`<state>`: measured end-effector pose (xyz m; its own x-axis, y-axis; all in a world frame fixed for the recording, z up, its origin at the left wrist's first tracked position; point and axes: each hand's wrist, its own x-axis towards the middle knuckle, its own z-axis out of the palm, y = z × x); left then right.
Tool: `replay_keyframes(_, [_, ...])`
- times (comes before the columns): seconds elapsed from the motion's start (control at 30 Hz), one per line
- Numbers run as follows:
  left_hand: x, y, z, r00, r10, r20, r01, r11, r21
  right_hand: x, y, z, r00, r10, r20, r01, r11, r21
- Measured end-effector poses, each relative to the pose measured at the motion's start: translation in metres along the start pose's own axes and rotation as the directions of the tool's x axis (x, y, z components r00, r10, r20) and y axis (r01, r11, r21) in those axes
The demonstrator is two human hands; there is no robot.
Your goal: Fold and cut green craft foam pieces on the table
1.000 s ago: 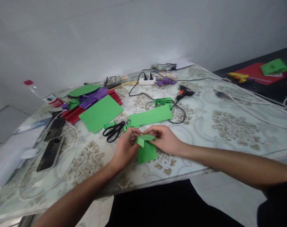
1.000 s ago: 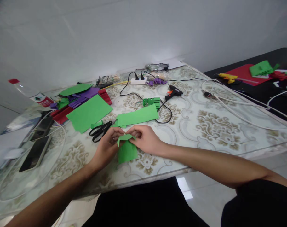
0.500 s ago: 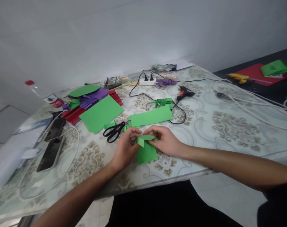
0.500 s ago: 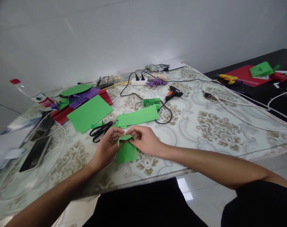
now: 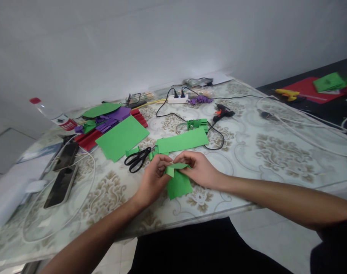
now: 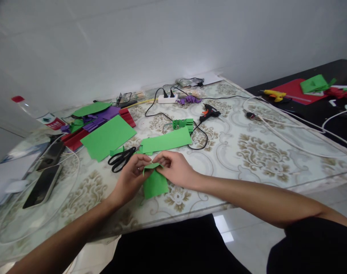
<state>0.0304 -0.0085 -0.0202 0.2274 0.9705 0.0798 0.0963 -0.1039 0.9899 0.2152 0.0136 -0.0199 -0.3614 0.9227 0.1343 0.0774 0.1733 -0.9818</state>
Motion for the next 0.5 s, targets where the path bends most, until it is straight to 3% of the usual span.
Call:
replay_keyframes(0.17, [-0.0002,0.0036,0.0025,1.0,-0.013,0.01,0.013,0.999,-0.036,-0.0023,-0.0029,0.0003,1.0,-0.03,-0.004,0.03,1.0,0.004])
replay_keyframes(0.33, [0.0004,0.0058,0.0009,0.999,0.027,-0.027,-0.025,0.998,0.051,-0.0045,-0.0059,-0.0015,0.999,-0.019,0.028,0.02,0.998,-0.061])
replay_keyframes(0.5, [0.0014,0.0047,-0.0032,0.996,0.02,-0.082,-0.012,0.995,0.095,-0.0035,-0.0042,-0.0015,0.997,0.016,0.081,-0.019,0.999,0.033])
